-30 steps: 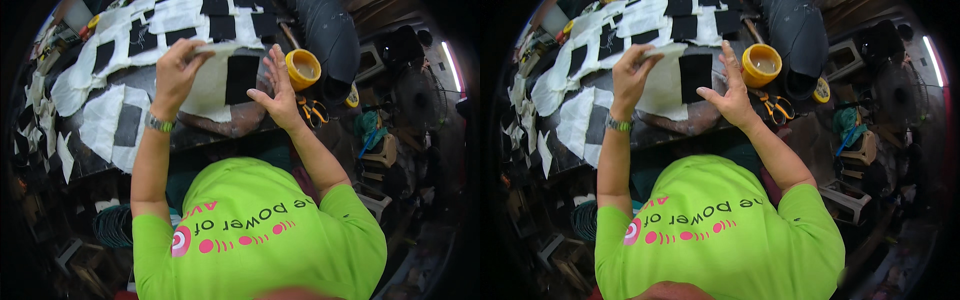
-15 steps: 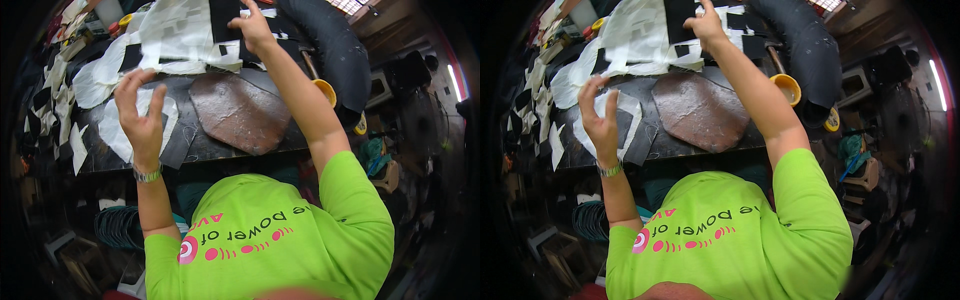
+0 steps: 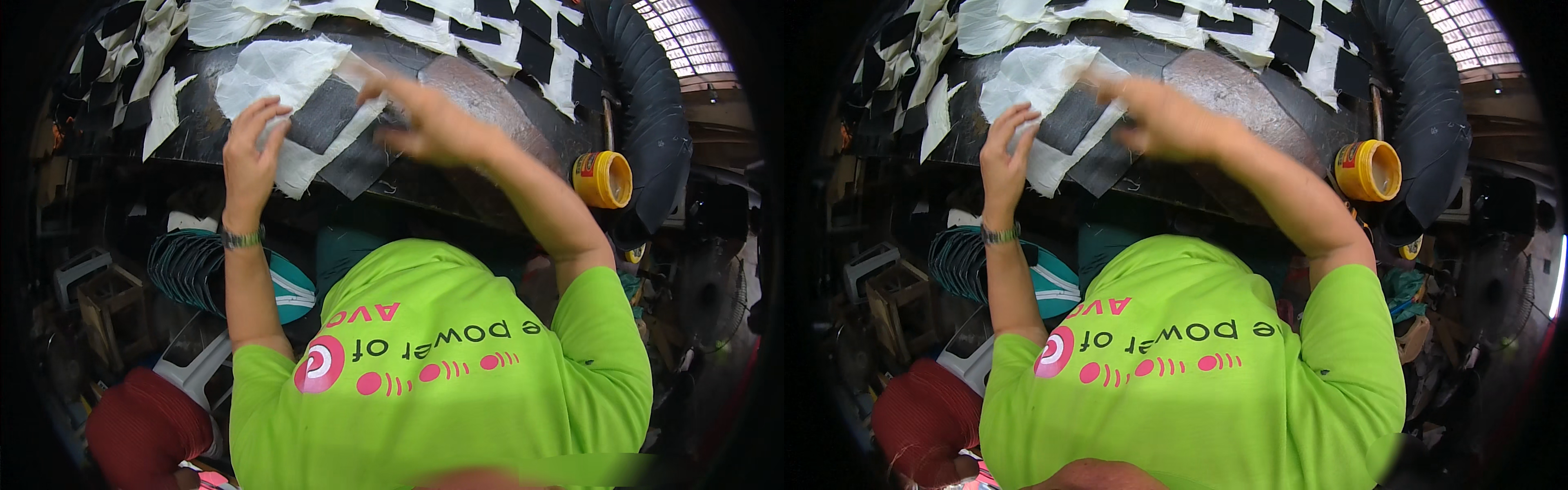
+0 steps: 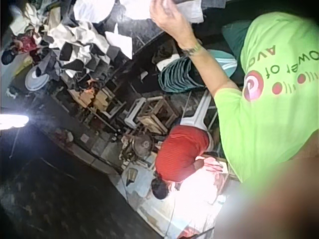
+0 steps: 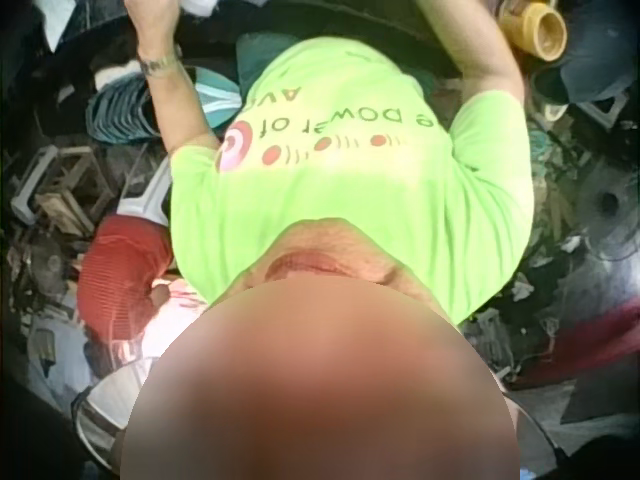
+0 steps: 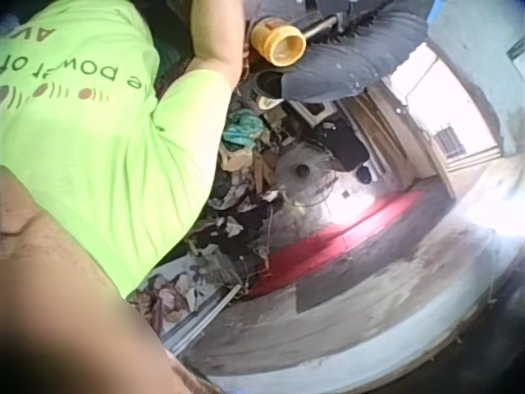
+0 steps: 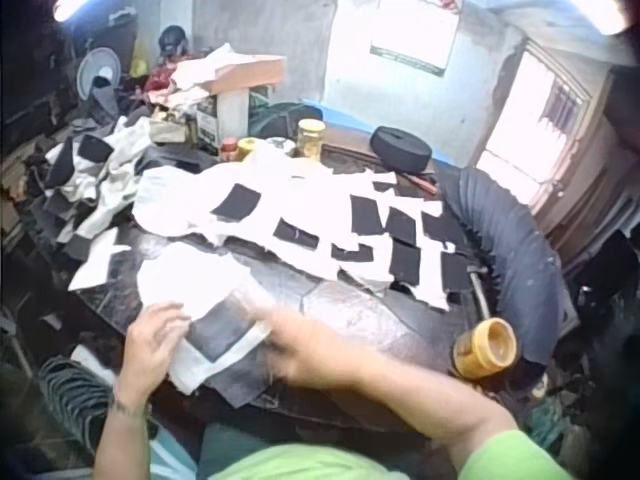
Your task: The person places black foam pieces onto white fabric squares on a workbench, then inserts the fabric into a helmet shell and trims the excess with scissors.
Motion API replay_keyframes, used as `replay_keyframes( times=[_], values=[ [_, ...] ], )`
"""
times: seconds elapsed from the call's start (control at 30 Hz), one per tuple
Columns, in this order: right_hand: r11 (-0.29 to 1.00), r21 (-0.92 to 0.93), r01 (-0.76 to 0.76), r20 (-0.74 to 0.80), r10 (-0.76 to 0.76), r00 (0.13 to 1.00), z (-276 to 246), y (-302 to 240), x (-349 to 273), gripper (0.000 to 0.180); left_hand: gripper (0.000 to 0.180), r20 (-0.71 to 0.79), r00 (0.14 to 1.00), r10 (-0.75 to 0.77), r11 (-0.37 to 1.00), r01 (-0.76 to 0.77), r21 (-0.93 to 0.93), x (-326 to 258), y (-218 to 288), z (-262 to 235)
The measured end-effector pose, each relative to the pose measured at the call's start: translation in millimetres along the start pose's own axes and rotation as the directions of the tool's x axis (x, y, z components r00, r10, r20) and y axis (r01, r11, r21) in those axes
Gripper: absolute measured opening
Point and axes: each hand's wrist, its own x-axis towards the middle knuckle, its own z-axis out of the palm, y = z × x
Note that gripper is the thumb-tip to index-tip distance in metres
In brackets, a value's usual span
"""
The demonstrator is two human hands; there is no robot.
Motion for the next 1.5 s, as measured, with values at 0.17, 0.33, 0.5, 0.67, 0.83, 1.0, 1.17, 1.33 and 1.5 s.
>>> replay_keyframes(
  times=[0.17, 0.33, 0.5, 0.67, 0.83, 1.0, 1.17, 1.33, 1.5],
  values=[
    [0.917, -0.354, 0.186, 0.154, -0.139, 0.978, 55, -51, -32, 0.081, 0.036, 0.145, 0.988, 0.044, 0.983, -0.069, 0.168, 43, -57, 12],
    [0.878, -0.397, 0.268, -0.002, -0.293, 0.956, 76, -67, -44, 0.061, 0.059, 0.224, 0.972, -0.068, 0.888, -0.043, 0.458, 59, -97, 17],
    [0.957, 0.275, -0.094, -0.359, 0.193, 0.913, 29, -92, -73, 0.078, 0.056, 0.192, 0.978, -0.078, 0.875, -0.025, 0.484, 69, -126, 8],
    [0.707, 0.705, 0.053, -0.543, 0.490, 0.682, -50, -64, -101, 0.086, 0.039, -0.125, 0.992, 0.035, 0.993, -0.021, 0.113, 70, -107, 3],
    [0.750, 0.282, -0.598, -0.567, 0.633, 0.527, -38, -44, -145, 0.091, 0.026, -0.351, 0.936, 0.041, 0.980, -0.107, -0.171, 57, -7, 9],
    [0.659, -0.298, -0.691, -0.640, 0.398, 0.657, -23, -42, -163, 0.089, 0.032, 0.222, 0.869, 0.442, 0.890, -0.393, -0.232, -5, 114, 76],
    [0.613, -0.496, -0.615, -0.703, 0.133, 0.699, -92, -57, -197, 0.049, 0.054, 0.538, 0.662, 0.522, 0.846, -0.483, -0.226, -23, 148, 106],
    [0.140, -0.645, -0.751, -0.599, 0.518, 0.611, -143, -46, -242, 0.055, 0.075, 0.573, 0.631, 0.523, 0.840, -0.494, -0.223, -17, 145, 104],
    [0.147, -0.713, -0.685, -0.528, 0.530, 0.663, -152, -35, -240, 0.054, 0.076, 0.613, 0.601, 0.513, 0.836, -0.511, -0.199, -18, 146, 109]
  ],
)
